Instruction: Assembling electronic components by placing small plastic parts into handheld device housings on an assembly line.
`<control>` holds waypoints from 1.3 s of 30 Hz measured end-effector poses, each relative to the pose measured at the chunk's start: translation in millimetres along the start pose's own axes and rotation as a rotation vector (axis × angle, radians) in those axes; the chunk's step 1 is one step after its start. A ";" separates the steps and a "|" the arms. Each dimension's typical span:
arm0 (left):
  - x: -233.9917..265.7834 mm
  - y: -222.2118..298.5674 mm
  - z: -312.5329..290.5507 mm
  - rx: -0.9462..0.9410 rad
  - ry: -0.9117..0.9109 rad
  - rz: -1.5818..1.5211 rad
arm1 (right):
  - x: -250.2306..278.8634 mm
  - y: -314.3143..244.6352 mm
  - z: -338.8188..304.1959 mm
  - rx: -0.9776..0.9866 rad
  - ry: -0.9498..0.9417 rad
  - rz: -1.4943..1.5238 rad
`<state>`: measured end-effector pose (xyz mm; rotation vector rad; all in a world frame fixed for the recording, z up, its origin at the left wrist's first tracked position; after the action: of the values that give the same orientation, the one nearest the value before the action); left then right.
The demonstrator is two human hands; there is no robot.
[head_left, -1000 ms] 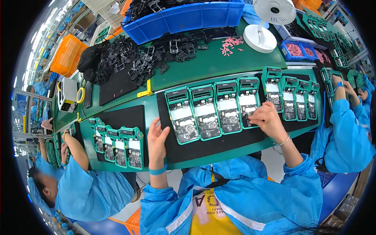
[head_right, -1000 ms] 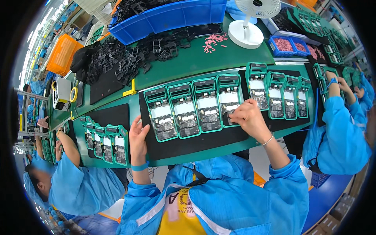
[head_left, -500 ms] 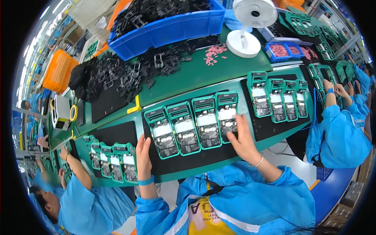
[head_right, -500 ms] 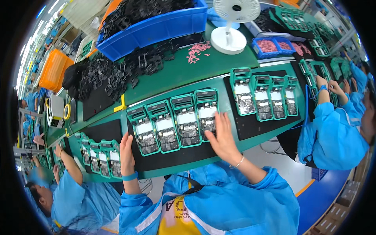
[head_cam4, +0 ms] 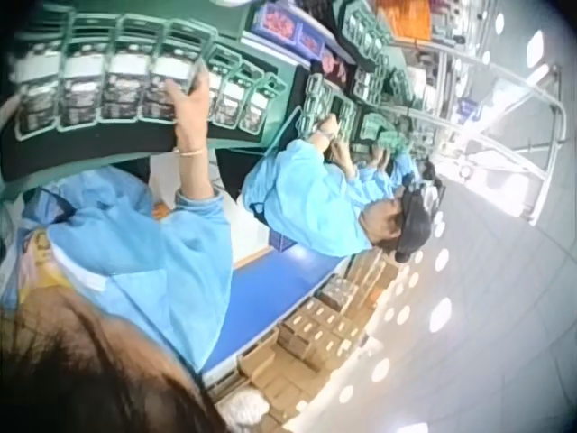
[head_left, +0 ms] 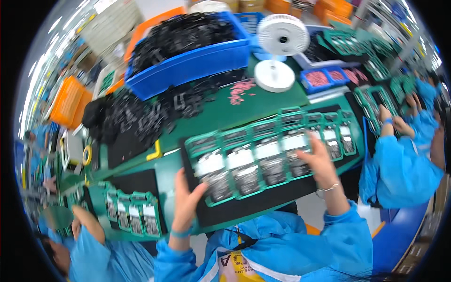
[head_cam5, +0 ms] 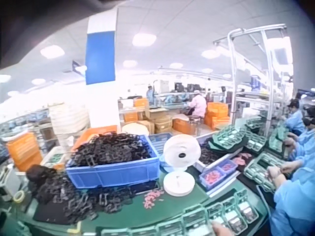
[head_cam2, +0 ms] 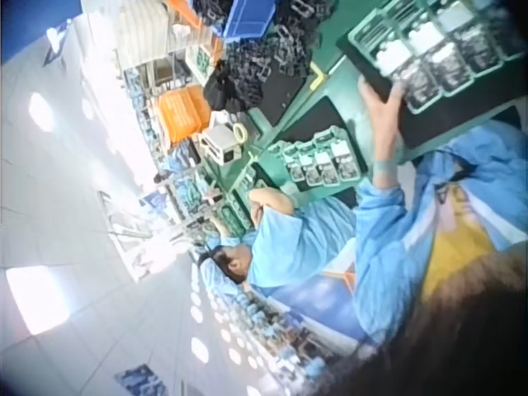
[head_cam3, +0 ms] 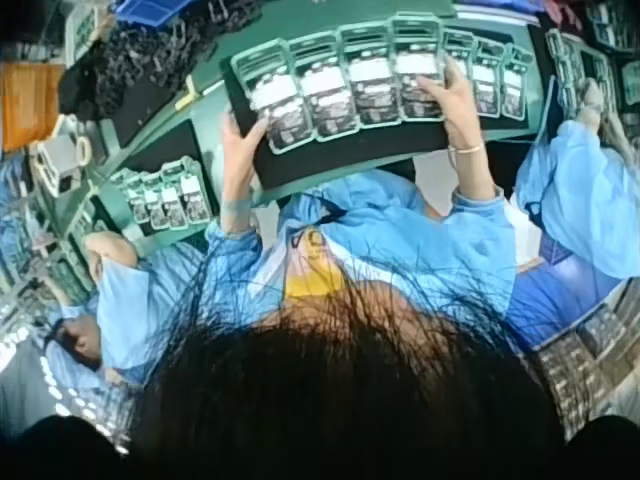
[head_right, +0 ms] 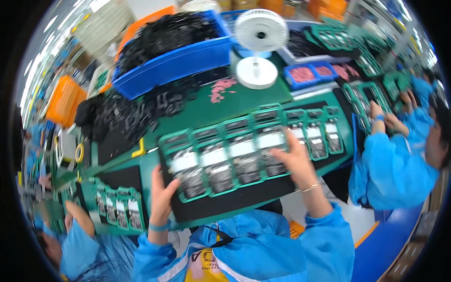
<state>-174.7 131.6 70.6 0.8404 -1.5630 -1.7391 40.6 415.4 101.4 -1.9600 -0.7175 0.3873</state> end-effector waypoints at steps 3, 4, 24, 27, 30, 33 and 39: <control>-69.8 -1.0 29.1 -0.155 -0.258 0.254 | 85.3 -6.5 31.8 0.150 0.070 0.006; -96.4 -3.1 35.2 -0.208 -0.293 0.200 | 114.6 -14.0 40.6 0.204 0.036 -0.085; -182.6 -70.1 57.5 -0.521 -0.454 0.089 | 340.7 41.6 138.8 0.372 0.477 -0.464; -69.2 -8.7 29.7 -0.648 -0.495 0.245 | 352.9 44.3 112.8 0.411 0.676 -0.475; 72.2 37.7 3.4 -0.633 -0.196 0.553 | 275.3 14.1 86.4 0.643 0.904 -0.621; 199.4 45.9 -9.9 -0.402 0.207 0.710 | 191.4 -14.1 51.2 0.840 0.892 -0.484; 449.8 -36.9 -40.6 -0.128 0.504 1.729 | -6.1 -35.5 21.8 0.931 0.444 -0.368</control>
<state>-407.6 -252.8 12.3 -0.2577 -1.0584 -0.2761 12.6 439.2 122.1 -0.9525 -0.4597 0.0234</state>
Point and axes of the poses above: each hand's wrist, its own z-axis towards the middle knuckle, its own x-axis out of the back of the hand, y = z × x, the point moved 1 cm from there along z, towards the middle knuckle, and after that the axes turned 15 degrees about -x, right-handed, at the moved point
